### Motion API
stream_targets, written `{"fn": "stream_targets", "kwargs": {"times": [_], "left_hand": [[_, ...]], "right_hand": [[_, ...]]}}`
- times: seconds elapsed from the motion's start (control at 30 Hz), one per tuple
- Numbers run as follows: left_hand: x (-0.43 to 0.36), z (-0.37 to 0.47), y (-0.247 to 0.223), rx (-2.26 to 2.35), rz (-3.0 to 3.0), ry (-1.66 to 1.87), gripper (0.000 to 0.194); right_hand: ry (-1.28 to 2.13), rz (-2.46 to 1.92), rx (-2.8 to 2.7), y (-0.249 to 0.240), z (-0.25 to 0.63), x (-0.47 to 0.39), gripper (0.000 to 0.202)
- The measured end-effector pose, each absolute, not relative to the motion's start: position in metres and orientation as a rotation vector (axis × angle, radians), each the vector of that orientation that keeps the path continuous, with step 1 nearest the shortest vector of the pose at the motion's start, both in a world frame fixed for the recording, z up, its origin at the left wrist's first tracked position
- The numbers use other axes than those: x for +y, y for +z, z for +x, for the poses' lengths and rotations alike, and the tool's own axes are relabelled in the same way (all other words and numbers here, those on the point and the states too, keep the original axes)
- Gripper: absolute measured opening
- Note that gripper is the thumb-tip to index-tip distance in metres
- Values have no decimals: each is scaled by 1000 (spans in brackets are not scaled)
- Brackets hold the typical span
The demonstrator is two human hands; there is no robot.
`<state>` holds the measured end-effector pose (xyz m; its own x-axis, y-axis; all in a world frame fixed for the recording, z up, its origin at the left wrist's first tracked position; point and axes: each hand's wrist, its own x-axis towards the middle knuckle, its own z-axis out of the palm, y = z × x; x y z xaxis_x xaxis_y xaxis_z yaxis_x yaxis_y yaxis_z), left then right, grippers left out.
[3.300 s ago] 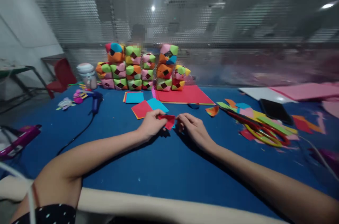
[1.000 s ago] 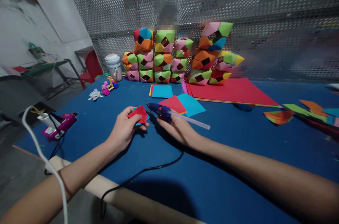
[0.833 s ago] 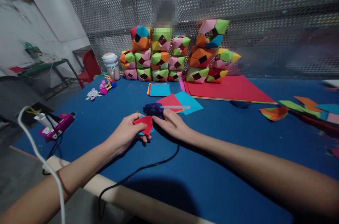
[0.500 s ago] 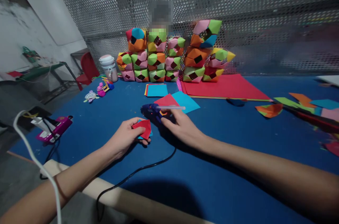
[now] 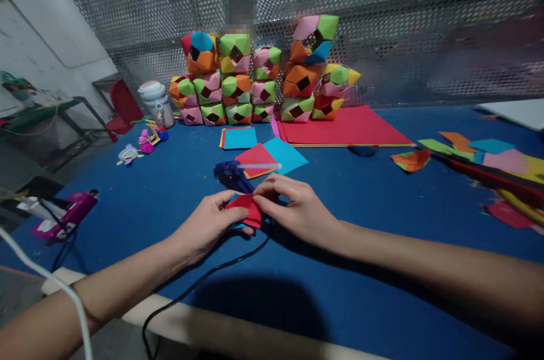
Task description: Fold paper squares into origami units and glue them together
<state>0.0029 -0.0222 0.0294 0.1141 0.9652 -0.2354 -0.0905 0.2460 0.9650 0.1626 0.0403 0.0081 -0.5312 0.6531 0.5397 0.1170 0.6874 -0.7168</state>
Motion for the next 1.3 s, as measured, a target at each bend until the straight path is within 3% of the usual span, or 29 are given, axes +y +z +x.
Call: {"fn": "stream_targets", "kwargs": {"times": [0.2, 0.6, 0.83, 1.3], "left_hand": [[-18, 1, 23, 1016, 858, 960, 30], [-18, 5, 20, 1056, 832, 999, 33], [-17, 9, 12, 1221, 973, 992, 19], [-20, 10, 13, 1292, 1025, 1076, 16]], "right_hand": [[987, -799, -1905, 5, 182, 41, 10], [1083, -999, -1742, -2, 202, 56, 12], [1160, -971, -1730, -4, 201, 54, 12], [1187, -959, -1711, 4, 193, 46, 11]]}}
